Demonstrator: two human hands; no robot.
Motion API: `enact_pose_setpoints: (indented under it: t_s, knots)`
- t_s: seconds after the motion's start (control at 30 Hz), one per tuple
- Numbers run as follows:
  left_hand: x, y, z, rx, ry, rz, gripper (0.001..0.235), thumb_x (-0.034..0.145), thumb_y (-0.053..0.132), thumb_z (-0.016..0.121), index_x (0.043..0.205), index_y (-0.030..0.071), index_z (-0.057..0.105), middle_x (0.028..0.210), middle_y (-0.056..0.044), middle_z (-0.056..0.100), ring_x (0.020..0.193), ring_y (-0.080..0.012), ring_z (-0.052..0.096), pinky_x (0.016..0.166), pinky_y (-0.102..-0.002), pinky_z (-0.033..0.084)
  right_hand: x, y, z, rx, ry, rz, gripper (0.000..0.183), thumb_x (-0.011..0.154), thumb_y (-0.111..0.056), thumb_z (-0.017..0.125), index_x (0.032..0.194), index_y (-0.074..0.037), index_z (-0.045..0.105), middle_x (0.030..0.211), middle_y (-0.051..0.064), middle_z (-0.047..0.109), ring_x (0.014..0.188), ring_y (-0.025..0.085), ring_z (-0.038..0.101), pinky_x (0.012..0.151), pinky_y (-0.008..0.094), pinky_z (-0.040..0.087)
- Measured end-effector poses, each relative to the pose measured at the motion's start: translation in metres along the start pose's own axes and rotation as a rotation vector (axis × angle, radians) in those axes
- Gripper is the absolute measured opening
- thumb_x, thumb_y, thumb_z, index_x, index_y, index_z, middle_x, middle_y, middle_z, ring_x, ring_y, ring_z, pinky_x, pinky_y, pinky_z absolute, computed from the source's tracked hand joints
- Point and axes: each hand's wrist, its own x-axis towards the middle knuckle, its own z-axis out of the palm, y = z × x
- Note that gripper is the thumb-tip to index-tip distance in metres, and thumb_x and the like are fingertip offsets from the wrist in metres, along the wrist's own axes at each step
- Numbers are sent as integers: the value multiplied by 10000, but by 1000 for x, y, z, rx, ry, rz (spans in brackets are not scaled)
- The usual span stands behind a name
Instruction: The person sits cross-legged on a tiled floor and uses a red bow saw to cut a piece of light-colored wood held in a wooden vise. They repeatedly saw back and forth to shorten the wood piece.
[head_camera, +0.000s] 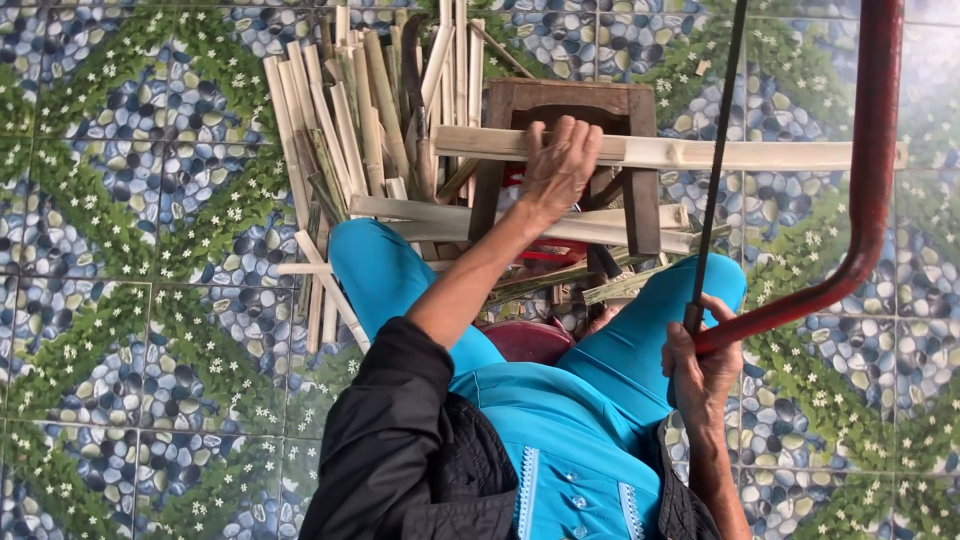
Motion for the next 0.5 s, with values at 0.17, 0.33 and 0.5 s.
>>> enact_pose_setpoints:
  t_s: [0.17, 0.33, 0.5]
  knots:
    - [10, 12, 18, 82, -59, -90, 347, 859, 136, 664, 1171, 93, 517, 1013, -74, 504, 1144, -269, 474, 943, -555, 371, -8, 10, -7, -47, -29, 33, 492, 973, -102, 606, 1427, -9, 439, 599, 46, 542, 400, 99, 538, 405, 195, 433]
    - [4, 10, 28, 108, -110, -138, 476, 838, 215, 727, 1255, 136, 512, 1111, -49, 547, 1075, -266, 509, 878, -545, 420, -10, -9, 10, -130, 33, 214, 421, 984, -192, 604, 1366, -100, 456, 512, 10, 415, 381, 102, 414, 384, 226, 358]
    - [9, 7, 35, 3, -242, -150, 425, 904, 395, 703, 1194, 140, 525, 1098, -42, 538, 1073, -280, 505, 827, -614, 459, -10, -14, 15, -173, 14, 249, 442, 984, -232, 605, 1376, -96, 455, 522, 14, 451, 400, 101, 420, 411, 228, 376]
